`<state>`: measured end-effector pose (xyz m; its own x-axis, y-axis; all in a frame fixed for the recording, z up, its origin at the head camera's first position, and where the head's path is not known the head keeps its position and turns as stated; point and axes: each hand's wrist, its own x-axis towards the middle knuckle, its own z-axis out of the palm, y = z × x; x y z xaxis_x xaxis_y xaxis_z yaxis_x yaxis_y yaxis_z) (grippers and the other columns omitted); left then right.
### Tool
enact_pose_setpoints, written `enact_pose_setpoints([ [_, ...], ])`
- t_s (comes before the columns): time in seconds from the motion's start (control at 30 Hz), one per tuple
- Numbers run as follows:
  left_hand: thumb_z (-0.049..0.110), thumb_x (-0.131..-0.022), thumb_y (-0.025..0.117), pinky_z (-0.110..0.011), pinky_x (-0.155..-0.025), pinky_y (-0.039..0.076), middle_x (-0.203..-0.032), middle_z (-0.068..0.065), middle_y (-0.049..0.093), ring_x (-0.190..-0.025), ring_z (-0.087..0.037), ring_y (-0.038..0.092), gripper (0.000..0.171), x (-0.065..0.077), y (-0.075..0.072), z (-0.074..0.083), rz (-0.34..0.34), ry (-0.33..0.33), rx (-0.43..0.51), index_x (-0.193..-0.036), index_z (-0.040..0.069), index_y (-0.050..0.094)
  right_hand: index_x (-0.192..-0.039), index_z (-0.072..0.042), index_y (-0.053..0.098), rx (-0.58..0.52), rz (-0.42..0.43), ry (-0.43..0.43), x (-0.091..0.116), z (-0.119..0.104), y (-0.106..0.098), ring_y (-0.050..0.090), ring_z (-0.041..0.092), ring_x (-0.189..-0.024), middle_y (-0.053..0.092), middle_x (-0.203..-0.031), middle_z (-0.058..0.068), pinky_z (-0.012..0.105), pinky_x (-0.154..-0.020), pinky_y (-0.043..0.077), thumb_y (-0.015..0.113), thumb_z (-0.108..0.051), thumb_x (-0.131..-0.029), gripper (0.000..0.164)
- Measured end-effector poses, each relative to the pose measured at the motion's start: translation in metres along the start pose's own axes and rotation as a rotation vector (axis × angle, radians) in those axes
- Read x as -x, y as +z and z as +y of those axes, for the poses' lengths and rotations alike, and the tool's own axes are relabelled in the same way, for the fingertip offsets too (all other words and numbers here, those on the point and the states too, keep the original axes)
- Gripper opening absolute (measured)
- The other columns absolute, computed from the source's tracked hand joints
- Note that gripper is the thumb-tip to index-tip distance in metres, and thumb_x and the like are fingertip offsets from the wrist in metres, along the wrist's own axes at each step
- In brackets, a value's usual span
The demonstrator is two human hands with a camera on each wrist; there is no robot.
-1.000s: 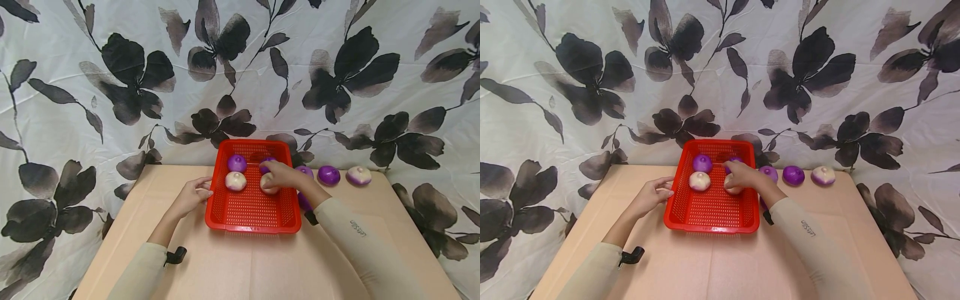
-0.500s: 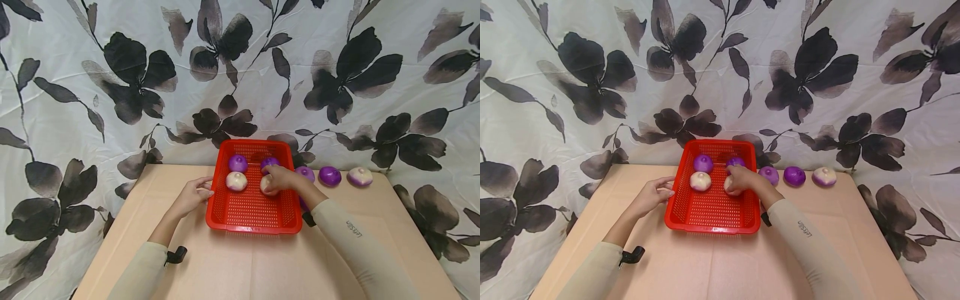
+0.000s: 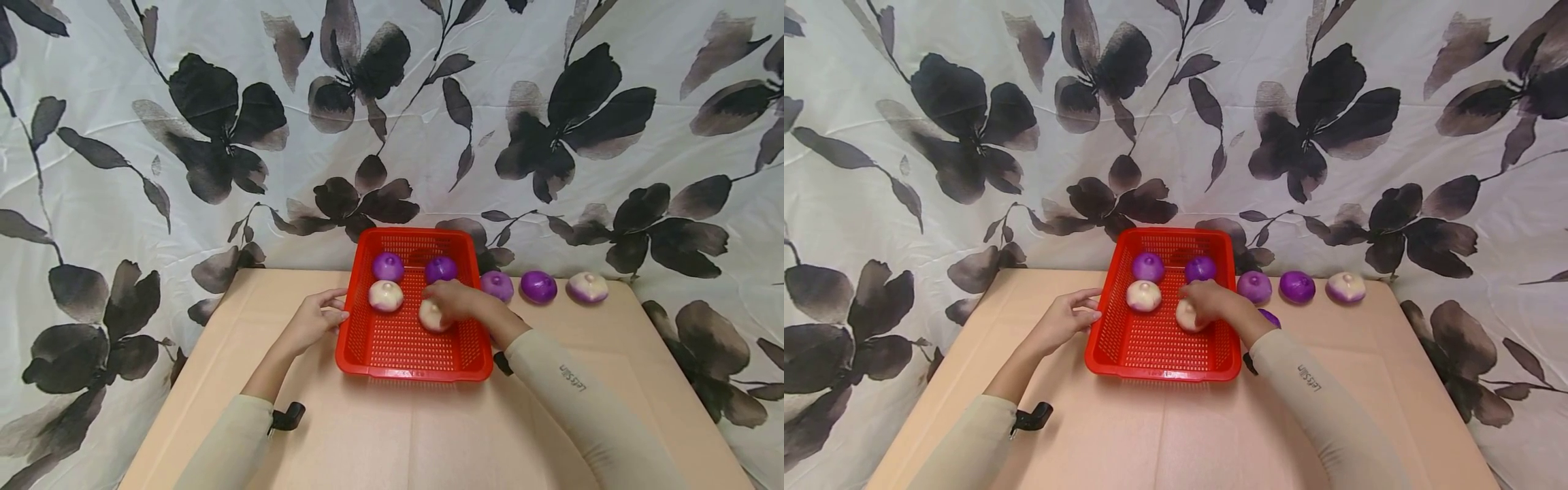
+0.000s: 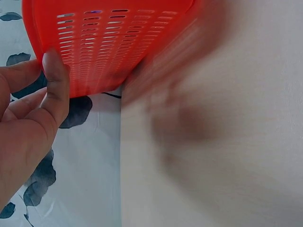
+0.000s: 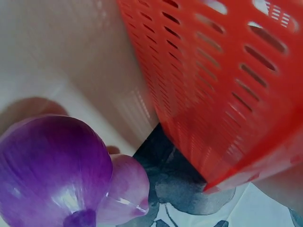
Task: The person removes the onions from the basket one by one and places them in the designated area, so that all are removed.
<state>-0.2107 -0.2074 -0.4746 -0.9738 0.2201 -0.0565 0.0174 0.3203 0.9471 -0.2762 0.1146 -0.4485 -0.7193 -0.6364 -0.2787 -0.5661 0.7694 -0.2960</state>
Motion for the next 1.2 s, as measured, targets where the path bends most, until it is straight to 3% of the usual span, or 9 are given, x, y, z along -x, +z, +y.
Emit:
enact_pose_setpoints([
  [0.23,-0.005,-0.096,0.065,-0.048,-0.072,0.064,-0.113,-0.027,0.065,-0.075,-0.016,0.070,0.055,-0.001,0.000,-0.001,-0.007,0.001,0.006,-0.148,-0.005,0.049,-0.139,-0.008,0.062,-0.163,-0.009,0.031,0.002,-0.001,0.006,0.057,0.030,-0.119,0.063,-0.136,0.013,0.050,-0.110,0.048,0.082,-0.002,-0.081,0.062],
  [0.57,-0.005,-0.096,0.066,-0.044,-0.071,0.064,-0.112,-0.027,0.065,-0.076,-0.018,0.069,0.054,-0.001,-0.001,-0.001,-0.006,-0.003,0.004,-0.148,-0.004,0.050,-0.142,-0.008,0.060,-0.150,-0.002,-0.016,-0.003,0.004,0.014,0.056,0.032,-0.126,0.060,-0.140,0.014,0.051,-0.113,0.046,0.084,-0.010,-0.083,0.064],
  [0.77,-0.005,-0.095,0.066,-0.046,-0.070,0.064,-0.111,-0.026,0.065,-0.074,-0.017,0.069,0.055,0.000,-0.001,-0.001,-0.002,-0.009,0.002,-0.148,-0.004,0.050,-0.140,-0.009,0.062,-0.152,0.016,-0.041,-0.003,0.005,0.015,0.056,0.030,-0.122,0.061,-0.136,0.012,0.051,-0.111,0.047,0.086,-0.014,-0.082,0.063],
  [1.03,-0.004,-0.095,0.066,-0.050,-0.072,0.064,-0.111,-0.024,0.066,-0.073,-0.017,0.069,0.056,-0.001,0.000,0.000,-0.002,-0.019,0.002,-0.148,-0.003,0.050,-0.136,-0.013,0.067,-0.239,0.103,-0.083,0.006,0.005,0.007,0.056,0.025,-0.115,0.061,-0.128,0.007,0.047,-0.104,0.052,0.087,-0.019,-0.080,0.060],
  [1.2,-0.005,-0.095,0.066,-0.045,-0.071,0.064,-0.112,-0.025,0.066,-0.073,-0.017,0.069,0.056,-0.001,-0.001,0.000,-0.002,-0.014,-0.004,-0.148,-0.004,0.049,-0.134,-0.017,0.067,-0.268,0.181,-0.106,0.019,0.002,-0.006,0.057,0.026,-0.118,0.061,-0.131,0.008,0.047,-0.103,0.052,0.087,-0.023,-0.081,0.057],
])
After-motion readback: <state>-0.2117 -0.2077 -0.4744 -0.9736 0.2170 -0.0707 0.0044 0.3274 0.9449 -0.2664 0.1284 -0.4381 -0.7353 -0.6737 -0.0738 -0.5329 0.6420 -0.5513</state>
